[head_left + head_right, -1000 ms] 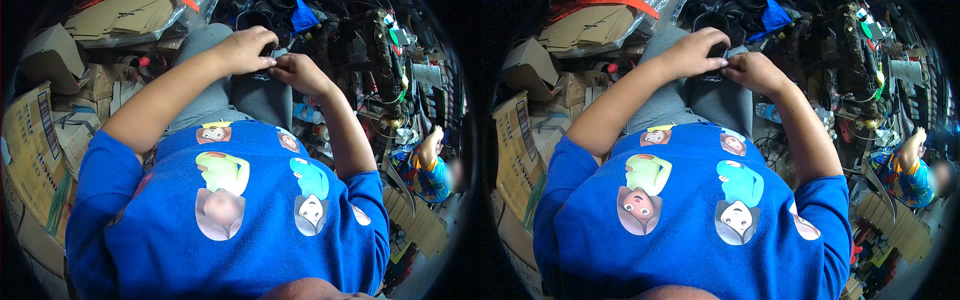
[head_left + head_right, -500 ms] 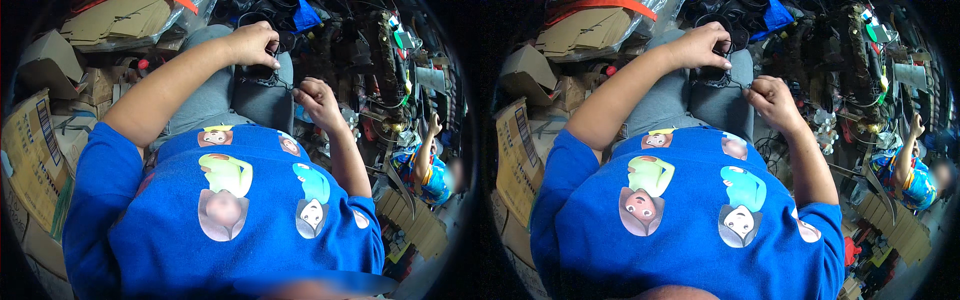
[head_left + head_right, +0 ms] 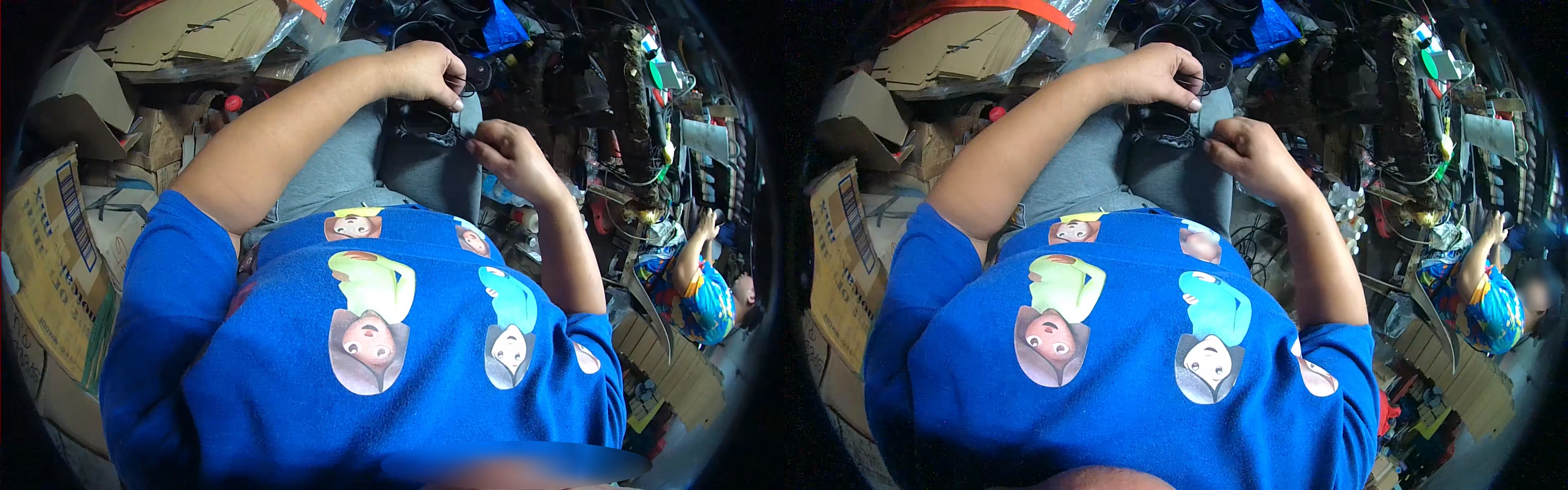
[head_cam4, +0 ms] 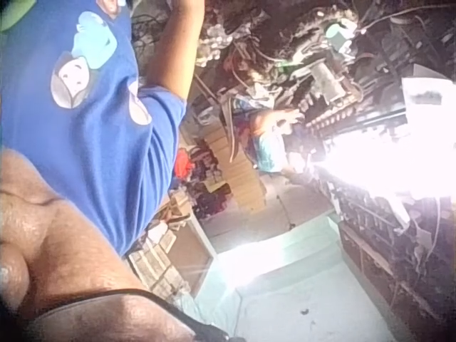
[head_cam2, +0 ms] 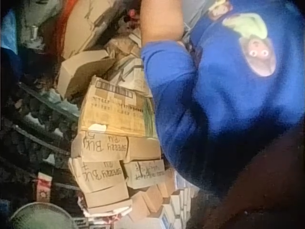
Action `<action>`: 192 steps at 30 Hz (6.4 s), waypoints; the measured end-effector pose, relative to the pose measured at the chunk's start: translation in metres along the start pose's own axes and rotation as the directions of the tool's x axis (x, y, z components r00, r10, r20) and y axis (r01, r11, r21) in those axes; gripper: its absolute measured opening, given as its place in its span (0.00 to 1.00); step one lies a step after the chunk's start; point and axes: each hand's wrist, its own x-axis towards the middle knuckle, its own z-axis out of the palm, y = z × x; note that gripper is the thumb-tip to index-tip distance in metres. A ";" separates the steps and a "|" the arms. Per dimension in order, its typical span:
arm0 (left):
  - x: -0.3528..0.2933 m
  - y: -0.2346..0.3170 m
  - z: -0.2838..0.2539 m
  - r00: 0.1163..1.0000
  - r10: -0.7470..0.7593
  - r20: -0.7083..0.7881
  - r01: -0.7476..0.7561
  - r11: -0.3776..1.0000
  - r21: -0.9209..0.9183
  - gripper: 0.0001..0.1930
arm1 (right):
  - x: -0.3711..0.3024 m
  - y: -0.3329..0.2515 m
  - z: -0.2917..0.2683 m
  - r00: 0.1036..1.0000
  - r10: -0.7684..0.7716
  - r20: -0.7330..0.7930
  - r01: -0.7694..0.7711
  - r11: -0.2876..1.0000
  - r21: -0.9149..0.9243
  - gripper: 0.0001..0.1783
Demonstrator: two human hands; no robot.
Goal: Stitching the upper part of a black leather boot by hand.
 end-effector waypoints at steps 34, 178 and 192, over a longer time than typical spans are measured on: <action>0.002 -0.017 -0.018 0.973 0.059 0.223 -0.017 0.982 -0.187 0.12 | -0.008 0.002 0.004 0.973 0.003 -0.231 0.007 0.999 0.040 0.15; -0.058 0.021 0.020 0.969 -0.108 -0.223 0.192 0.897 0.398 0.06 | -0.003 0.035 0.016 0.958 0.072 -0.278 -0.005 0.972 0.236 0.07; -0.055 0.026 0.022 0.992 0.003 -0.124 0.065 0.837 0.543 0.07 | 0.002 0.026 -0.028 0.936 -0.032 -0.351 0.014 0.999 -0.053 0.09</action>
